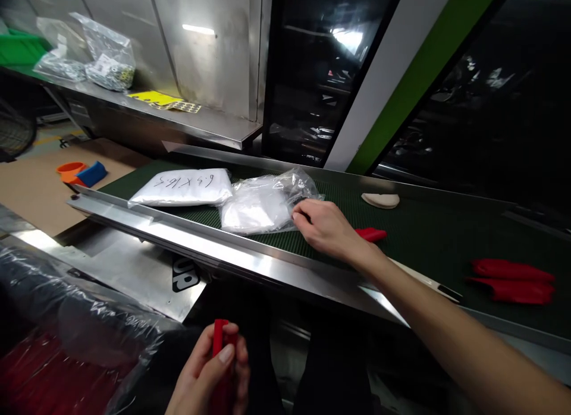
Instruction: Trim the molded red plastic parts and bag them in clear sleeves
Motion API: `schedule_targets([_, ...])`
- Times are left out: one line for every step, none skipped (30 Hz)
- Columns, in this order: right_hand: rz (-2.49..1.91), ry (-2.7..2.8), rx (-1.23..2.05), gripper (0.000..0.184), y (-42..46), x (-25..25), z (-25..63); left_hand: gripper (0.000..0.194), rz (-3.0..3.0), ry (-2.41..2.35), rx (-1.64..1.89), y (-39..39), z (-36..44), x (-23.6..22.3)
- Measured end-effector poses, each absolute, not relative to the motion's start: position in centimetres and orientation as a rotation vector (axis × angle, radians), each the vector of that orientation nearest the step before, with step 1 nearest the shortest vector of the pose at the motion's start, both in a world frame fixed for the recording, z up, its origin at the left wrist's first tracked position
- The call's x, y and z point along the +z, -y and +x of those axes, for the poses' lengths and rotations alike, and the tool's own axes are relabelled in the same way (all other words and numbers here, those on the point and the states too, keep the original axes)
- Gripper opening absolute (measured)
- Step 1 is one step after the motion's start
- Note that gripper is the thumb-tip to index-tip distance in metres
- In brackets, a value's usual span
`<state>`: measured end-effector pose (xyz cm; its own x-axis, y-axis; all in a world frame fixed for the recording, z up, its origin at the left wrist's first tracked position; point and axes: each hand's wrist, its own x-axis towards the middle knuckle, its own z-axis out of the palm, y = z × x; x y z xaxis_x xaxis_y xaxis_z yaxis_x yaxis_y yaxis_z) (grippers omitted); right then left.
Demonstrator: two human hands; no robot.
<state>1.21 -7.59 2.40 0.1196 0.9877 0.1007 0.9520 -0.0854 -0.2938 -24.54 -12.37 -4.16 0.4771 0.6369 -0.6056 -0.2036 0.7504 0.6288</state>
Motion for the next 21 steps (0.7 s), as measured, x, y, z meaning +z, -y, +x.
schedule_targets([-2.069,1.864,0.218,0.025,9.2,2.9,-0.3,0.046,0.569,-0.939,0.575,12.4,-24.3,-3.7])
schedule_targets([-1.965,1.788,0.318,0.022,10.8,3.2,-1.9,0.046,0.623,-0.922,0.605,12.4,-24.0,-3.2])
schedule_targets([-1.888,1.747,0.418,0.019,12.5,3.2,-3.5,0.045,0.686,-0.888,0.625,12.5,-23.8,-2.8])
schedule_targets([-1.8,1.737,0.513,0.017,14.1,3.0,-5.0,0.044,0.744,-0.849,0.638,12.6,-23.6,-2.5])
schedule_targets([-1.718,1.716,0.612,0.015,15.5,2.5,-6.4,0.042,0.791,-0.823,0.641,12.7,-23.4,-2.3])
schedule_targets([-1.666,1.694,0.697,0.014,16.8,1.9,-7.5,0.039,0.827,-0.816,0.632,12.8,-23.4,-2.3])
schedule_targets([-1.633,1.661,0.771,0.014,18.0,1.1,-8.4,0.036,0.852,-0.831,0.616,13.0,-23.4,-2.5])
schedule_targets([-1.629,1.611,0.827,0.014,19.0,0.2,-9.0,0.033,0.86,-0.865,0.59,13.2,-23.4,-2.9])
schedule_targets([-1.657,1.548,0.853,0.013,19.8,-0.6,-9.4,0.031,0.851,-0.912,0.559,13.4,-23.5,-3.3])
schedule_targets([-1.707,1.482,0.844,0.012,20.5,-1.4,-9.7,0.03,0.84,-0.957,0.527,13.7,-23.6,-3.8])
schedule_targets([-1.766,1.416,0.809,0.012,21.0,-2.1,-9.8,0.029,0.841,-0.99,0.496,13.9,-23.8,-4.2])
schedule_targets([-1.817,1.363,0.762,0.012,21.5,-2.7,-9.8,0.029,0.854,-1.014,0.48,14.2,-23.8,-4.7])
schedule_targets([-1.851,1.327,0.704,0.012,21.8,-3.0,-9.8,0.028,0.877,-1.034,0.481,14.4,-23.8,-5.1])
schedule_targets([-1.862,1.309,0.624,0.01,22.0,-3.2,-9.8,0.028,0.905,-1.051,0.493,14.6,-23.8,-5.4])
schedule_targets([-1.851,1.311,0.528,0.007,22.1,-3.2,-9.8,0.028,0.956,-1.066,0.511,14.8,-23.8,-5.7])
schedule_targets([-1.826,1.331,0.427,0.002,22.1,-3.1,-9.9,0.03,1.033,-1.077,0.523,15.0,-23.7,-6.0])
schedule_targets([-1.802,1.37,0.35,0.006,22.0,-2.8,-9.9,0.034,1.144,-1.076,0.53,15.2,-23.7,-6.3])
schedule_targets([-1.796,1.414,0.32,0.013,21.8,-2.5,-10.0,0.04,1.298,-1.053,0.543,15.4,-23.7,-6.5])
schedule_targets([-1.803,1.459,0.359,0.018,21.6,-2.2,-9.9,0.047,1.478,-1.011,0.557,15.7,-23.8,-6.7])
schedule_targets([-1.812,1.497,0.48,0.017,21.5,-1.8,-9.9,0.053,1.658,-0.951,0.562,15.9,-23.9,-6.9])
schedule_targets([-1.807,1.516,0.652,0.012,21.5,-1.5,-9.8,0.058,1.811,-0.89,0.561,16.2,-24.0,-7.1])
